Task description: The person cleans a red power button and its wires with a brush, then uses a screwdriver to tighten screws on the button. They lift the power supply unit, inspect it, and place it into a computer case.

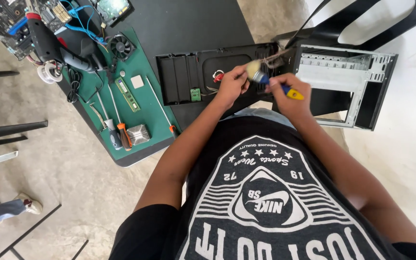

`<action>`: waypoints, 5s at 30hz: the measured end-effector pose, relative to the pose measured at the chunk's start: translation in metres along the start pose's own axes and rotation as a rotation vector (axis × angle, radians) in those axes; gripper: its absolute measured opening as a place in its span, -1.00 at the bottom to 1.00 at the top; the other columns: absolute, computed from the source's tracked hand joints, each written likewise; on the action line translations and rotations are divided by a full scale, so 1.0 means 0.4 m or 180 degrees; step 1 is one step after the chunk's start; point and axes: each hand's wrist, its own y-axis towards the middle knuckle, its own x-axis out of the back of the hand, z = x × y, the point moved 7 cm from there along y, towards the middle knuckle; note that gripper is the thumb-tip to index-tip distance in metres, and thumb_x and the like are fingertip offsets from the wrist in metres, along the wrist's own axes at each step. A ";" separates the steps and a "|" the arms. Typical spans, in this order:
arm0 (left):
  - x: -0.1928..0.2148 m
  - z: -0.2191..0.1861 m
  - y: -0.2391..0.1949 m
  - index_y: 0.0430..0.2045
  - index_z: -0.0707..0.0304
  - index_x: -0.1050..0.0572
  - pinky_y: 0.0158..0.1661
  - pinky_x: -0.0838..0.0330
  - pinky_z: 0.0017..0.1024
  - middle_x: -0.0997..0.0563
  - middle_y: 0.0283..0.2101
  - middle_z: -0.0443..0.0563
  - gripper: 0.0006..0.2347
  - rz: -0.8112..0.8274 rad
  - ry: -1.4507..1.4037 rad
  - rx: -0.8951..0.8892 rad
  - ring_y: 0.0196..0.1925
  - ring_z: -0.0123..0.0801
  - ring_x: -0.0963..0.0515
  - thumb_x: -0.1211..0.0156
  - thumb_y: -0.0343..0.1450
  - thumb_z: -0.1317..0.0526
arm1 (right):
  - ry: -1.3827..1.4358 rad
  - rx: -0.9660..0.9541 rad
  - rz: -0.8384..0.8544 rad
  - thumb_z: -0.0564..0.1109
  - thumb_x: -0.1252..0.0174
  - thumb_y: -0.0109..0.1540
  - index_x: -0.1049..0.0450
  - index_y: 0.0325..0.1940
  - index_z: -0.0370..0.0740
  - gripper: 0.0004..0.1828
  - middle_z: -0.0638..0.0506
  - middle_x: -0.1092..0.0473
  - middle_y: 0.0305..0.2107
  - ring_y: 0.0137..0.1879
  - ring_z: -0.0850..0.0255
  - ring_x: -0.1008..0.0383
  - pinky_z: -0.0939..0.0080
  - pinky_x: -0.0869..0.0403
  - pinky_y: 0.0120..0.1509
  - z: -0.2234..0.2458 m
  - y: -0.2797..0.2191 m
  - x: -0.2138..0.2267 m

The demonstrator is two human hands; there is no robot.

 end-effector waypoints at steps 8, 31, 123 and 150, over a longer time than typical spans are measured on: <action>0.004 -0.032 -0.014 0.15 0.39 -0.45 -0.58 -0.39 -0.58 -0.50 -0.12 0.12 -0.71 0.0017 -0.0238 -0.0032 -0.52 -0.46 -0.49 0.11 0.55 0.49 | 0.0317 0.0032 -0.0323 -0.35 -0.16 0.39 -0.53 -0.19 -0.46 -0.91 -0.21 -0.50 -0.46 -0.27 0.16 -0.58 0.26 -0.51 -0.14 -0.006 0.025 0.017; 0.034 -0.144 -0.002 -0.02 0.24 -0.58 -0.43 -0.68 -0.34 -0.58 -0.47 0.04 -0.77 -0.0371 0.0218 0.0090 -0.53 -0.26 -0.70 -0.21 0.50 0.17 | 0.0460 0.0559 -0.0174 -0.28 -0.04 0.50 -0.46 -0.12 -0.55 -0.79 -0.40 -0.46 -0.37 -0.28 -0.14 -0.59 -0.08 -0.60 -0.05 0.021 0.092 0.063; 0.240 -0.063 -0.111 -0.06 -0.02 -0.55 -0.05 -0.60 -0.22 -0.73 -0.23 -0.20 -0.70 -0.1000 0.2532 0.0973 -0.08 -0.24 -0.70 -0.33 0.33 0.14 | -0.0437 -0.0643 0.2390 -0.33 -0.32 0.21 -0.60 -0.09 -0.25 -0.81 -0.08 -0.54 -0.35 -0.27 0.24 -0.57 0.27 -0.54 -0.21 -0.292 0.144 -0.446; 0.236 -0.107 -0.112 -0.04 0.01 -0.25 0.01 -0.59 -0.06 -0.65 -0.18 0.01 -0.65 -0.1759 0.2868 0.1650 -0.02 -0.06 -0.68 -0.20 0.36 0.07 | -0.1552 -0.0111 0.2696 -0.16 -0.34 0.21 -0.65 -0.13 0.00 -0.84 -0.06 -0.55 -0.29 -0.09 -0.07 -0.56 -0.02 -0.54 -0.02 -0.364 0.172 -0.530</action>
